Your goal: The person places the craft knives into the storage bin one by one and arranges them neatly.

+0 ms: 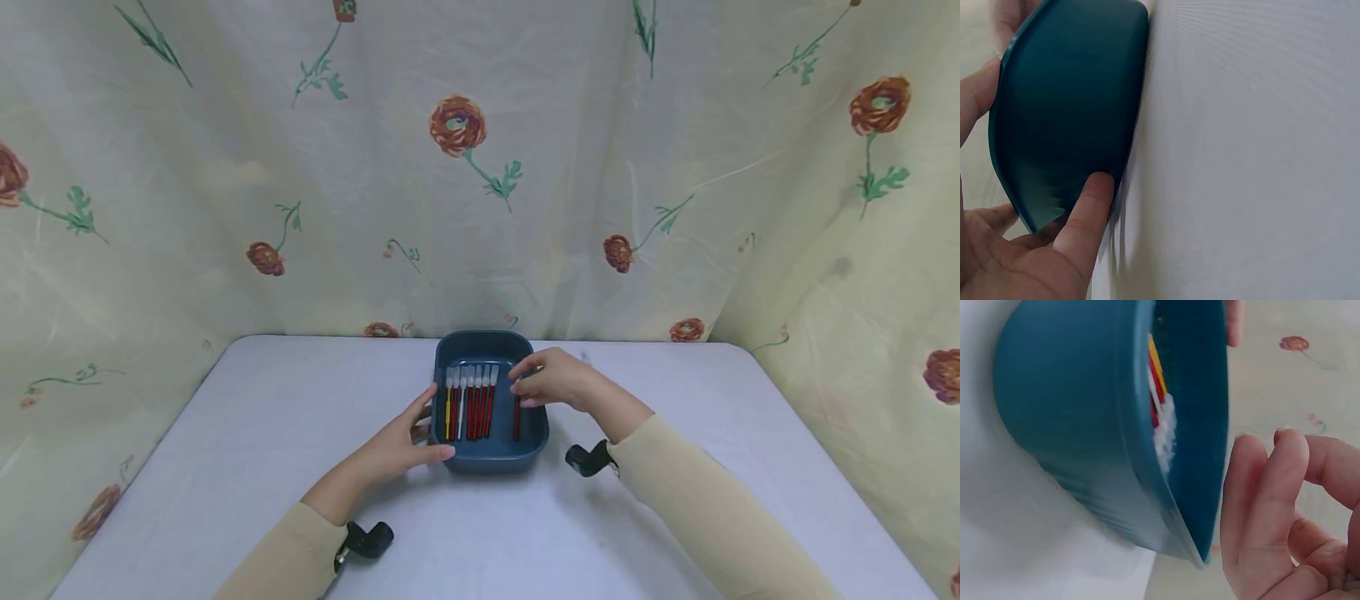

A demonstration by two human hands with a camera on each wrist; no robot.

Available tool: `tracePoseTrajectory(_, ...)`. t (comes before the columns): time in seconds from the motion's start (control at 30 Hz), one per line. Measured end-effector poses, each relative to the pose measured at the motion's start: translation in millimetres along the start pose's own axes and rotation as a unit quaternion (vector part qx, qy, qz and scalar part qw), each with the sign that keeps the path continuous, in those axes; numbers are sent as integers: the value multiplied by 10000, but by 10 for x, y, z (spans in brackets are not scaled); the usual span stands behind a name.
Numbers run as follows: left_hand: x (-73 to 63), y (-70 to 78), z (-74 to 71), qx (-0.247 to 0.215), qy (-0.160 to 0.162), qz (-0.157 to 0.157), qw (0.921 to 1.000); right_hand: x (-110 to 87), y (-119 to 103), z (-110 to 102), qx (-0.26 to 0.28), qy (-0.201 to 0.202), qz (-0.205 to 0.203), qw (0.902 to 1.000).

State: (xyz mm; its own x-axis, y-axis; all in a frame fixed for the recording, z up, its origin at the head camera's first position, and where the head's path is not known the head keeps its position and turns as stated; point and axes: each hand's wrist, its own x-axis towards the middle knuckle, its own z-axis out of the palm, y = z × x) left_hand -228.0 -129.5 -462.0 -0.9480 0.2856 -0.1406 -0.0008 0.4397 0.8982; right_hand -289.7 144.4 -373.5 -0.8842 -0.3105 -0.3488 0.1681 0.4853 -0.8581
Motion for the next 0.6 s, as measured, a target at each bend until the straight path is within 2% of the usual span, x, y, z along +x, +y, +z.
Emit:
tracePoseTrajectory(0.17, -4, -10, 0, 25, -3, -24, 10000, -60, 26, -120, 44, 100, -170, 9998)
tracePoseTrajectory(0.6, -10, 5, -2, 52, 8, -61, 10000, -321, 91, -435, -575, 520, -232, 9967)
